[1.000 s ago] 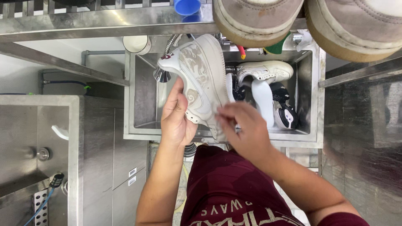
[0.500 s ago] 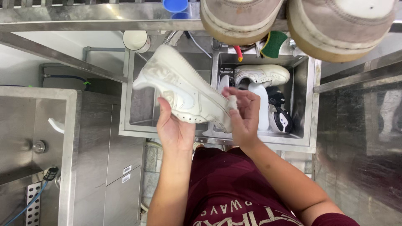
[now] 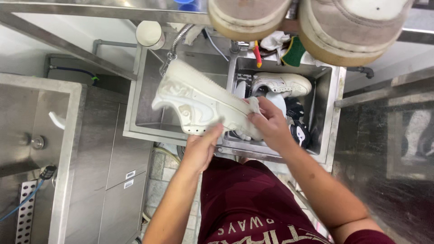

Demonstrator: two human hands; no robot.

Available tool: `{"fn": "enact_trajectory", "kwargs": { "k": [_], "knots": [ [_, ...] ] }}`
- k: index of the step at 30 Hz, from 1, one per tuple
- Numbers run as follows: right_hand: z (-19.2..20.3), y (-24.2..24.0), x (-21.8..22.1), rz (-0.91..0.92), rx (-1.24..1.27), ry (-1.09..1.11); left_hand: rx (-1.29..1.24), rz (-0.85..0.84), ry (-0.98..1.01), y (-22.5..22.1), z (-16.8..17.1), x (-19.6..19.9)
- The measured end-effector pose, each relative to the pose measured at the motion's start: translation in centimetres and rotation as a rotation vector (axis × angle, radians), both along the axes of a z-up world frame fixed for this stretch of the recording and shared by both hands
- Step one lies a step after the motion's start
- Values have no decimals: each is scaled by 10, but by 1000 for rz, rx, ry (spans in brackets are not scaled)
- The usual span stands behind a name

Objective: The person cleans a white shoe at a professional washing station. They apply a liquid spray to the shoe surface using a handheld gun and then scrub the exterior and interior with a small brush while holding the shoe over a sink.

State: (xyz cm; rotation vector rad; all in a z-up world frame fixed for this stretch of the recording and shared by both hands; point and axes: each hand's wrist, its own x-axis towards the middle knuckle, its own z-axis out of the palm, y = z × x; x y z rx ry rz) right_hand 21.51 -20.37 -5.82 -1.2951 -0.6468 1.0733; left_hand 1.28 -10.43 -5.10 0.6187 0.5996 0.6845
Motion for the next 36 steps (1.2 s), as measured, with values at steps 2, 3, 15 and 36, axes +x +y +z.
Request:
{"fn": "enact_trajectory", "kwargs": {
  "k": [2, 3, 15, 36],
  "knots": [
    [12, 2, 13, 109, -83, -133, 86, -199, 146, 1, -1, -4],
    [18, 2, 18, 94, -91, -131, 338, -304, 278, 0, 6, -10],
    [115, 18, -6, 11, 151, -989, 694, -172, 427, -1, 25, -15],
    [116, 26, -70, -85, 111, -1341, 263, -370, 139, 44, -38, -77]
  ]
}}
